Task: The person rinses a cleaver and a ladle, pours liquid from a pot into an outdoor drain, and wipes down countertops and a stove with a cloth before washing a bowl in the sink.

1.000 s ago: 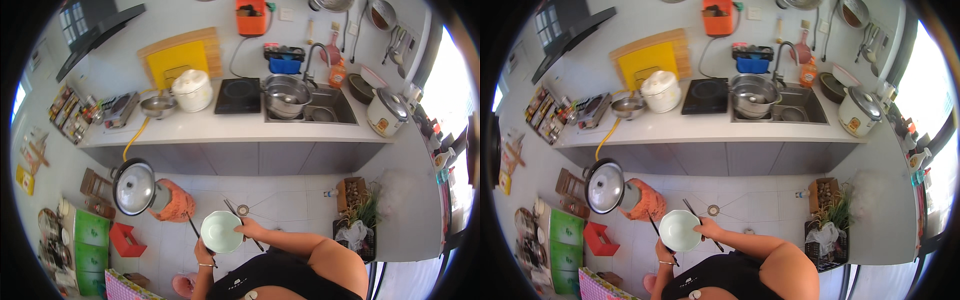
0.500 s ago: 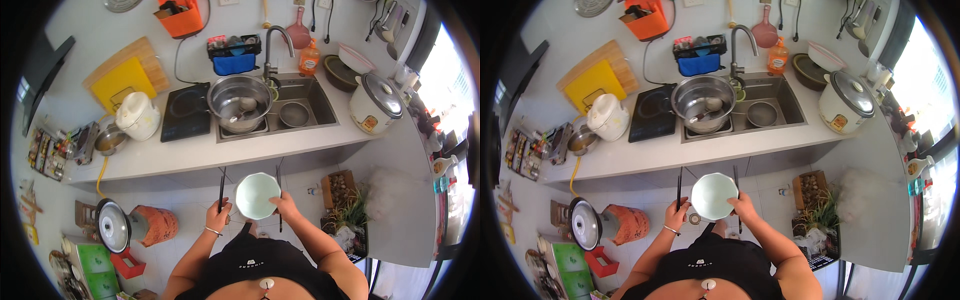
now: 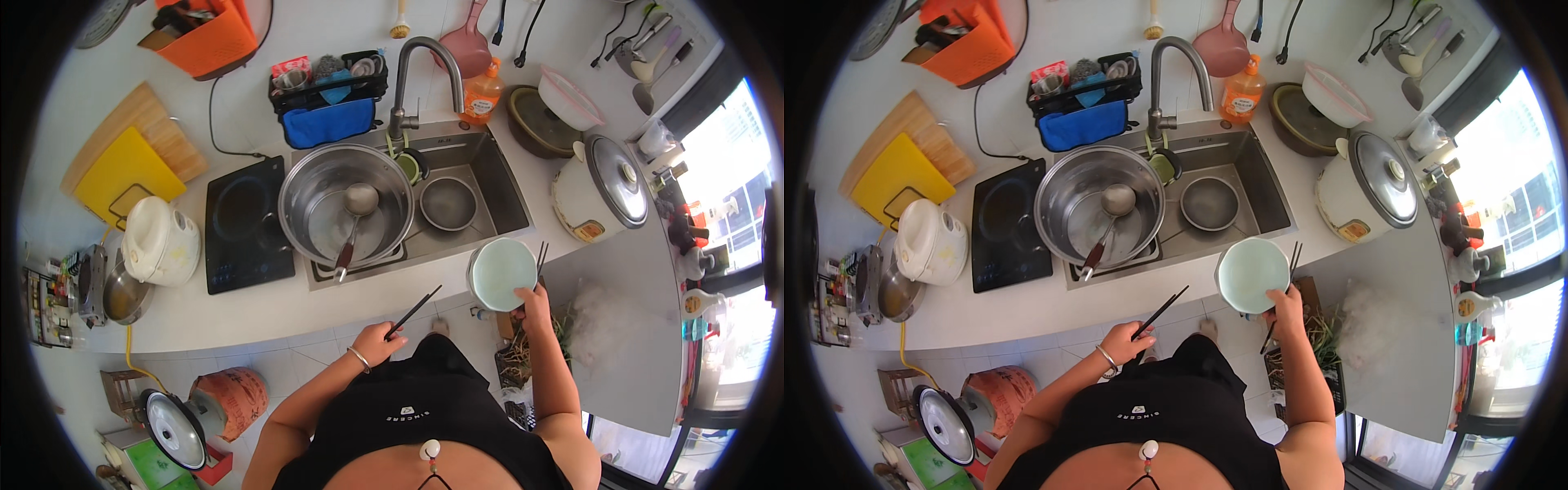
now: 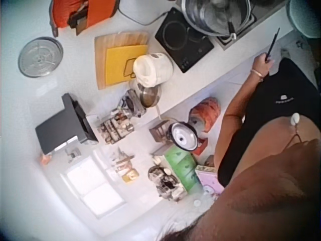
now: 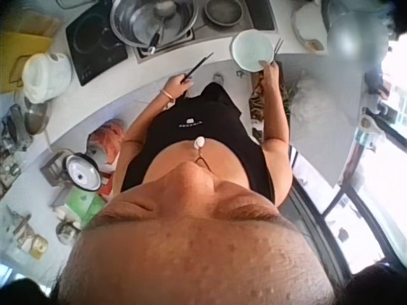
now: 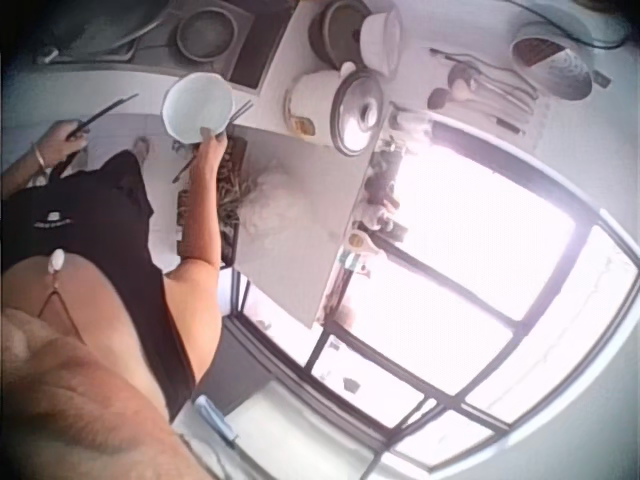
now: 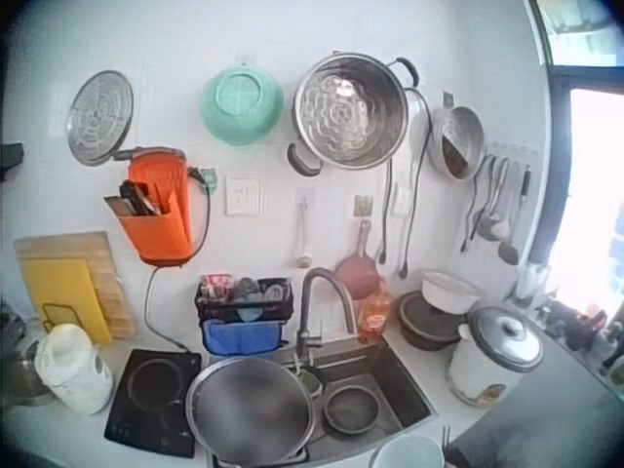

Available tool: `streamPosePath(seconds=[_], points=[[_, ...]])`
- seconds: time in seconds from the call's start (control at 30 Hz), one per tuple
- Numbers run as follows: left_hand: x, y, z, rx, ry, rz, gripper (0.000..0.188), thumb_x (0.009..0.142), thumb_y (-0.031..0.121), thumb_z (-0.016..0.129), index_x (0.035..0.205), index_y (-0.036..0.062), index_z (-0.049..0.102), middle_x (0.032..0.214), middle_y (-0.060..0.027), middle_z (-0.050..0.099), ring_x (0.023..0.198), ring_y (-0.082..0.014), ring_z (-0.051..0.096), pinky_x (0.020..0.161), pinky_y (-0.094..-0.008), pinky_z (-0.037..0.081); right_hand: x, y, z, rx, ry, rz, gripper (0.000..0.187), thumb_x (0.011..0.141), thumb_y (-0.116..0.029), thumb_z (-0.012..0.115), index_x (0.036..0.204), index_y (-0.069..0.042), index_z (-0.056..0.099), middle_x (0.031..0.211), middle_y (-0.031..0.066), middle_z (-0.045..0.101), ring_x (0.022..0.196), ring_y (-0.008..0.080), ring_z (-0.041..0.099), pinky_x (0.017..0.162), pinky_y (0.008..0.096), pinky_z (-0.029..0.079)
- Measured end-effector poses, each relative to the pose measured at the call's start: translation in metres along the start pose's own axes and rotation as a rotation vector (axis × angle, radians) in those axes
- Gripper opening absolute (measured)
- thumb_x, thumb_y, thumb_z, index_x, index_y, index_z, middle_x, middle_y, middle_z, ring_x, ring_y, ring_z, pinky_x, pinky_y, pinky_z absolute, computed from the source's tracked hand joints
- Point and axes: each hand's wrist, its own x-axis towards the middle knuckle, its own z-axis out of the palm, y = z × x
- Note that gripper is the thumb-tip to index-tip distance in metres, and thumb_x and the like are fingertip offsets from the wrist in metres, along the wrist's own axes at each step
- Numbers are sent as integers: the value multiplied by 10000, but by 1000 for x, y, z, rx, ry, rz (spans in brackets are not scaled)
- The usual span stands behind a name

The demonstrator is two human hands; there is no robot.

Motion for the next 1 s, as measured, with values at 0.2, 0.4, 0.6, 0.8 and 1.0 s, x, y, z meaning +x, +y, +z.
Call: streamPosePath(seconds=[0.2,0.4,0.6,0.8,1.0], points=[[68,19,8,-14,130,-59,395,783,311,665,1025,2,618,777,-99,649,680,-189,609,663,-292,482,130,-39,4,-141,-100,-5,294,765,-87,534,1024,50,509,699,102,567,430,151,491,352,243,341],[139,60,36,-121,251,-18,323,818,205,646,1047,-17,593,801,-51,642,536,-65,519,479,-217,431,256,-60,38,-366,-313,-11,380,747,-81,522,1108,37,515,814,105,591,543,168,576,421,274,479],[200,115,48,-645,282,-211,213,898,96,493,1070,-15,550,808,-92,621,502,-76,462,431,-210,346,316,-48,96,-668,-597,-1,388,731,-88,530,1087,65,524,865,180,623,560,236,634,469,302,525],[224,111,53,-1078,288,-389,218,866,19,464,1072,-33,515,840,-174,604,517,-133,472,425,-241,318,348,19,172,-917,-810,68,354,742,-91,503,1038,96,558,826,214,638,558,274,651,500,333,533],[236,107,51,-1246,432,-497,273,845,-5,469,1117,-28,456,833,-197,596,562,-157,500,445,-254,337,385,85,213,-806,-818,184,332,715,-72,579,992,109,560,893,185,609,586,241,611,440,312,491]])
